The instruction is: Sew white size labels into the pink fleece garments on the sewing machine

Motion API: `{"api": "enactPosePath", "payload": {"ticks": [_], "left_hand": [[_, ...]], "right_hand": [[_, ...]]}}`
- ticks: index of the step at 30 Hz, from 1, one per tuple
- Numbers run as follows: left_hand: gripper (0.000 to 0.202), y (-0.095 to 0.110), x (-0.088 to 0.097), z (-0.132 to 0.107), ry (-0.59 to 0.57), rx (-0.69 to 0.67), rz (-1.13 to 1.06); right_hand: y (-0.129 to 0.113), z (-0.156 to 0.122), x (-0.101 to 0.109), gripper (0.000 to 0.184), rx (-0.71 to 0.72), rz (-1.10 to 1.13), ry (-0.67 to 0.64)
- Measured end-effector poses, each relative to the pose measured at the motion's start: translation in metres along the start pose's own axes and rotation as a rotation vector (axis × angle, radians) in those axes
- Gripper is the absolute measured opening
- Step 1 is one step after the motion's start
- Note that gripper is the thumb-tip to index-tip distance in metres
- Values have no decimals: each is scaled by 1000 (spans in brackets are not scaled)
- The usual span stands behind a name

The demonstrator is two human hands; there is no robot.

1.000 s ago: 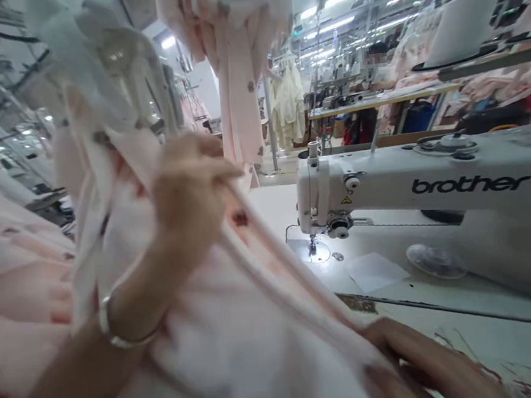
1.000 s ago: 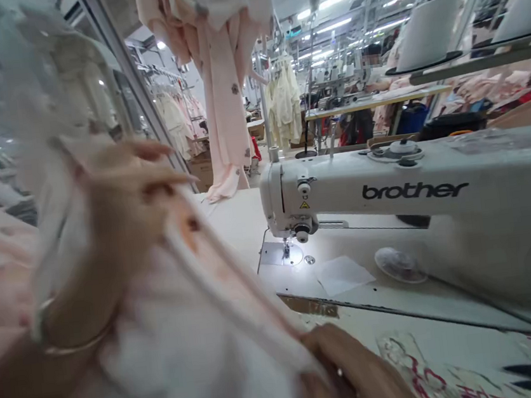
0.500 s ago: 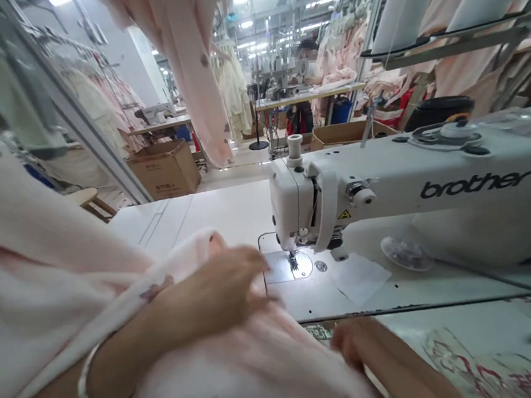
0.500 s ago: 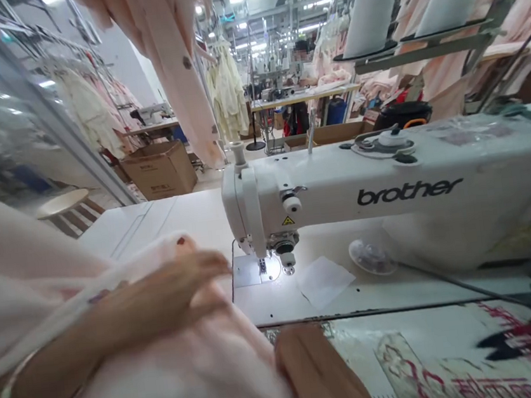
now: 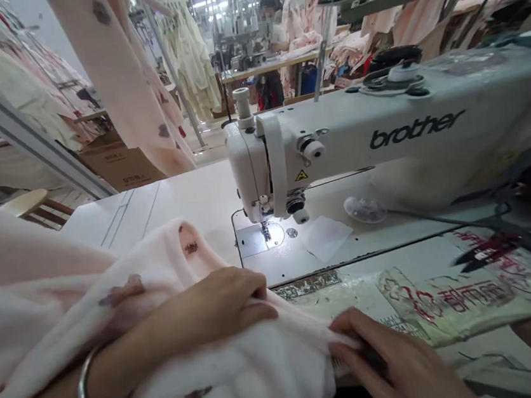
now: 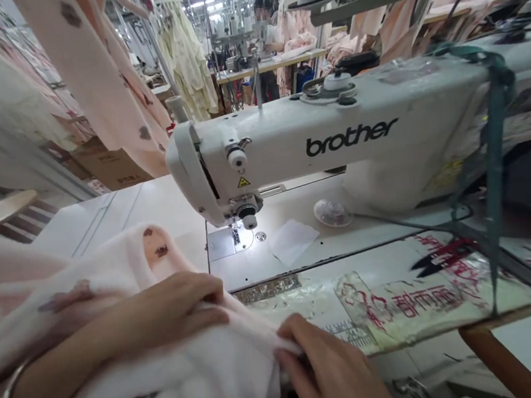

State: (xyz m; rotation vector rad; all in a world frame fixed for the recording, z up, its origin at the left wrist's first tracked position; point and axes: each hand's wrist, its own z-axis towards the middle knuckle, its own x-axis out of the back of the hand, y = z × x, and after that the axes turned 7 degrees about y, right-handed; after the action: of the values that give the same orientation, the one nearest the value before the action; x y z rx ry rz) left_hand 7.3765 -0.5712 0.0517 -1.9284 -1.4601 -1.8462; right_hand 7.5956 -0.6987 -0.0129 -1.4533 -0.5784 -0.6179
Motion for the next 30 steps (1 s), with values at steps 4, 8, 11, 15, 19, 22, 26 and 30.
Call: {"api": "enactPosePath", "payload": {"ticks": [4, 8, 11, 15, 19, 22, 26, 30], "left_hand": [[26, 0, -8, 4, 44, 66, 120], [17, 15, -13, 5, 115, 1, 290], [25, 26, -25, 12, 168, -174, 243], [32, 26, -36, 22, 90, -230, 170], [18, 27, -19, 13, 125, -248, 84], [16, 31, 2, 1, -71, -188, -92], [23, 29, 9, 0, -166, -73, -37], [20, 27, -6, 8, 64, 11, 162]], "right_hand": [[4, 11, -1, 14, -23, -50, -101], [2, 12, 1, 12, -5, -28, -131], [1, 18, 2, 10, 14, -87, -92], [-6, 33, 13, 11, 53, -19, -82], [-15, 39, 38, 16, -33, 119, -149], [-22, 34, 47, 16, -156, 325, -317], [-22, 32, 37, 12, -119, 224, -264], [-13, 39, 18, 12, -35, -18, -141]]}}
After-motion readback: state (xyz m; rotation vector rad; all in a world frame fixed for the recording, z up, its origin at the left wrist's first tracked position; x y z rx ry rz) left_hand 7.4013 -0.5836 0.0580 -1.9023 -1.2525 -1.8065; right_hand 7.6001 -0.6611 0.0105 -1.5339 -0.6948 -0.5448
